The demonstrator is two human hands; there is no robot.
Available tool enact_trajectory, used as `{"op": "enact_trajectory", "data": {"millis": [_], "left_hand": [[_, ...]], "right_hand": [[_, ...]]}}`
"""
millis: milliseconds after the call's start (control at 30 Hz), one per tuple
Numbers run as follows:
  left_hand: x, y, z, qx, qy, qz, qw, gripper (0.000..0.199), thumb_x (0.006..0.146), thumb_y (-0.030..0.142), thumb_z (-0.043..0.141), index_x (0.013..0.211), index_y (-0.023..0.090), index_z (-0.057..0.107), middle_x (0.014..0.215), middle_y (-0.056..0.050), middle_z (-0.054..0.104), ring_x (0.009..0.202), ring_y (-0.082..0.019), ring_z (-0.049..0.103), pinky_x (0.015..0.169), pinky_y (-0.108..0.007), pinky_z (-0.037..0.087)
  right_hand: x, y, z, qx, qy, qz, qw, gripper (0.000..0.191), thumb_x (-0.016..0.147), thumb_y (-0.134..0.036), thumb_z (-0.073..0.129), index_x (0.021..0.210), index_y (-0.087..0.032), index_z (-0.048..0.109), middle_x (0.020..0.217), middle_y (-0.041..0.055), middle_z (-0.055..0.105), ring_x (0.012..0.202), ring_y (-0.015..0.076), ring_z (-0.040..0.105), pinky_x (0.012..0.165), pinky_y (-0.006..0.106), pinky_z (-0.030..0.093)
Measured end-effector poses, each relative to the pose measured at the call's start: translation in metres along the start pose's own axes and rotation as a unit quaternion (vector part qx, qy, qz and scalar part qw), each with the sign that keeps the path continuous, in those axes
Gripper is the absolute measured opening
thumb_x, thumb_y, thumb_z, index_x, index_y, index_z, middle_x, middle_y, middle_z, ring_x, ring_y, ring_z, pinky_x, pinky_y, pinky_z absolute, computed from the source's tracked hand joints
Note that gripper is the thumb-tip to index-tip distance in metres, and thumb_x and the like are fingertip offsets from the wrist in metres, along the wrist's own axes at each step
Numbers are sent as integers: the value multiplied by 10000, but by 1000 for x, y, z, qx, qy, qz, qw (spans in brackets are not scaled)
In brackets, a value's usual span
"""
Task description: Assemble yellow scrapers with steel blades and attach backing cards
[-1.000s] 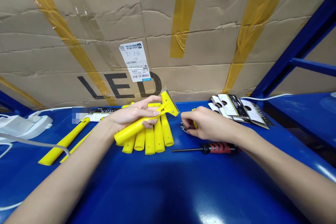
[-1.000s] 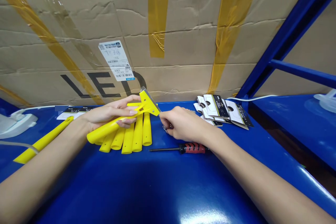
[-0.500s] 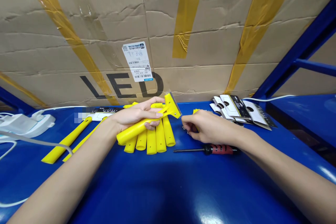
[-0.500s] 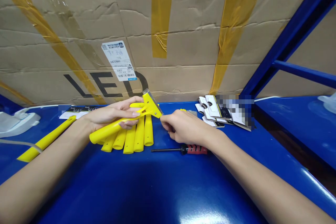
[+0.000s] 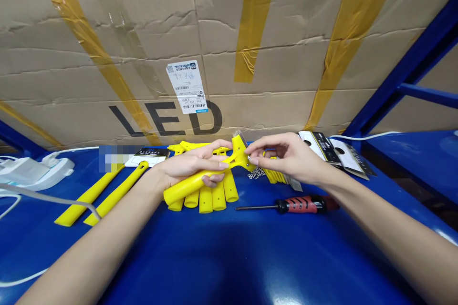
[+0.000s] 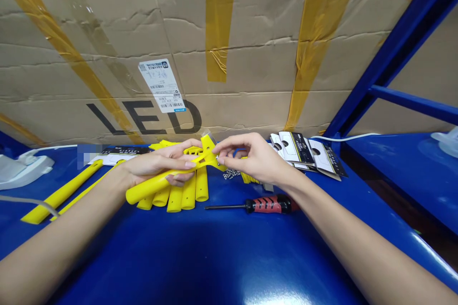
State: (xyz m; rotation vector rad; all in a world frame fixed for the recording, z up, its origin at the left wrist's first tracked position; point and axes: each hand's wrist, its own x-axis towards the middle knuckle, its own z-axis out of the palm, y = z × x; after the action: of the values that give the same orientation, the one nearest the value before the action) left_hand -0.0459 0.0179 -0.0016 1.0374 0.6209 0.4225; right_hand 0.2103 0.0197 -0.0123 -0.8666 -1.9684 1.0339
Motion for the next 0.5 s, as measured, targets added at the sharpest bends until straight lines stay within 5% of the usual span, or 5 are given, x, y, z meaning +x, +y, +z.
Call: {"op": "enact_trajectory", "data": {"millis": [500], "left_hand": [[1, -1, 1, 14, 18, -2, 1000, 381, 906, 106, 645, 1217, 247, 476, 715, 53, 498, 566, -47, 449, 514, -161, 320]], "right_hand": [[1, 4, 9, 50, 29, 56, 997, 190, 761, -310, 778, 877, -159, 777, 777, 41, 744, 693, 146, 652, 690, 301, 545]]}}
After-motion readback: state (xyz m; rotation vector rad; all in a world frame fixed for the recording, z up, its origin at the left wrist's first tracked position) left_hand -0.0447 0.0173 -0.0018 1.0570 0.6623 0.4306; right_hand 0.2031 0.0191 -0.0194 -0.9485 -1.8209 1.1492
